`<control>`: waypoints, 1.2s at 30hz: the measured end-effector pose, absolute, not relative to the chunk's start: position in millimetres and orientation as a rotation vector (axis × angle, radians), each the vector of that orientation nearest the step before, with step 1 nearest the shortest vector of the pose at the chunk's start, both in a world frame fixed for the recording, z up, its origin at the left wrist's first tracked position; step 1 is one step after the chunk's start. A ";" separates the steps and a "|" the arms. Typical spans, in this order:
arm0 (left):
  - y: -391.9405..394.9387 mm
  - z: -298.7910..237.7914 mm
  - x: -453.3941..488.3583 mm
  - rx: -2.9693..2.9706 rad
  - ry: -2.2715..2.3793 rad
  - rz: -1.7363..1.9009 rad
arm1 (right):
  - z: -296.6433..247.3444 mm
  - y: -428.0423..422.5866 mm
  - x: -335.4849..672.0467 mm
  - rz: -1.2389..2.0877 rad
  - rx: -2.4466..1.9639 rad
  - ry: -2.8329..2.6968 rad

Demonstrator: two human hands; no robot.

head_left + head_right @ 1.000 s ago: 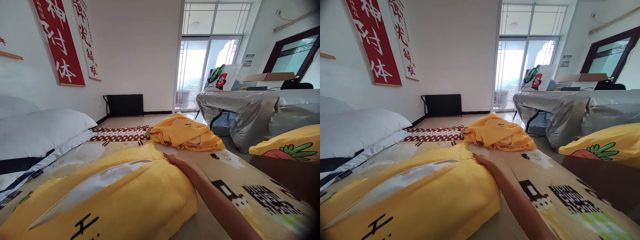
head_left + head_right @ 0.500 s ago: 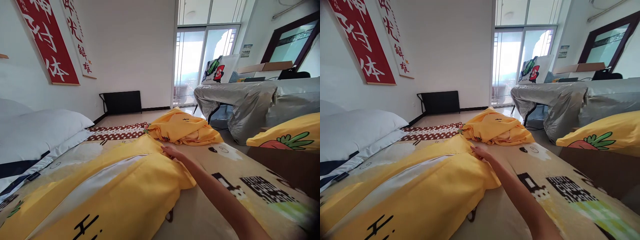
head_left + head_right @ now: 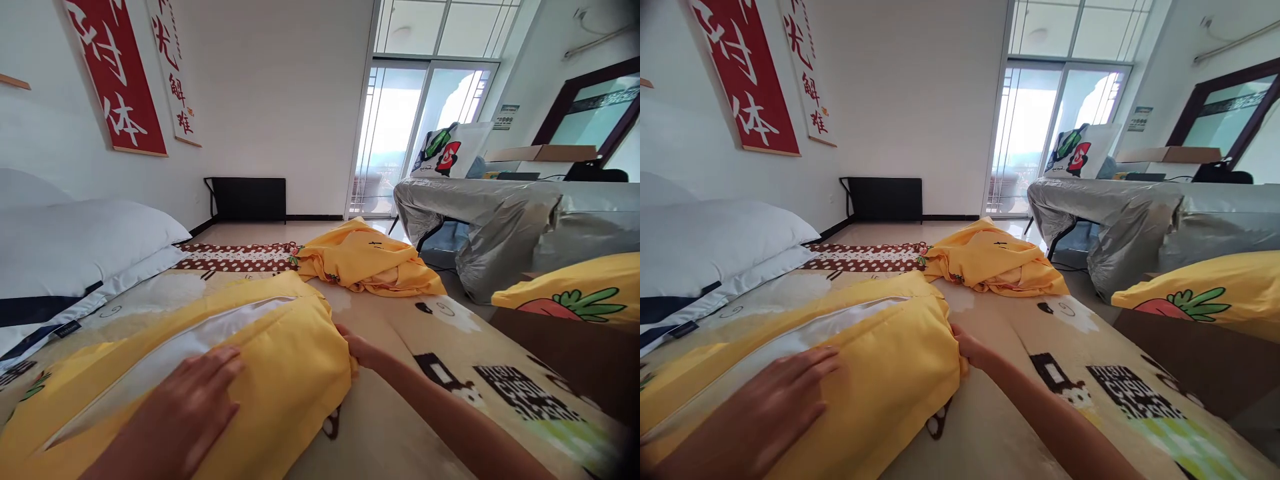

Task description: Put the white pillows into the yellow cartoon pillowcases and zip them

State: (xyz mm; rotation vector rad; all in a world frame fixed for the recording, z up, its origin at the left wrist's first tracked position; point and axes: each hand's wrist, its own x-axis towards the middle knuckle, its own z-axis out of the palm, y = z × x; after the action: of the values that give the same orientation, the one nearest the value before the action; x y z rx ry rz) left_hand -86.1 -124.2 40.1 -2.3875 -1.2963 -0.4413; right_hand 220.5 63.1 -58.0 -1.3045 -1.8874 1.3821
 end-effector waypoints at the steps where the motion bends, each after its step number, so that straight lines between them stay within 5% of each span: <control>1: -114.3 39.4 -76.3 -2.417 -1.260 -0.379 | -55.1 66.7 223.5 1.281 -1.355 -1.929; 6: -78.3 15.5 -53.6 -2.564 -1.350 -0.154 | -44.3 91.3 280.6 0.657 -1.756 -1.984; 11: -82.0 -1.7 -64.2 -2.471 -1.578 -0.325 | -45.3 81.7 296.2 0.317 -1.908 -2.068; 15: -87.3 27.2 -63.3 -2.266 -2.146 -0.319 | -18.4 44.1 246.2 0.131 -1.580 -2.201; 17: -88.2 47.3 -59.6 -2.266 -2.389 -0.260 | 0.8 18.8 213.4 0.069 -1.077 -2.376; 21: -96.4 64.3 -59.1 -2.621 -2.332 -0.435 | 21.7 -11.0 162.9 0.060 -0.417 -2.588; 30: -113.1 29.8 -90.9 -2.519 -2.580 -0.364 | 5.3 17.0 160.3 -0.037 -0.565 -2.662; 36: -91.7 66.6 -33.5 -3.034 -2.072 -0.384 | -3.1 15.5 161.8 -0.160 -0.493 -2.674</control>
State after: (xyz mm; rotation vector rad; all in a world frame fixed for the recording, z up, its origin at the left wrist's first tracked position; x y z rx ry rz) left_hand -33.5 -91.7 66.6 -3.0343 -2.0721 -0.3837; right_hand 161.8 15.5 -3.1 -0.4931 -2.6738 -0.1599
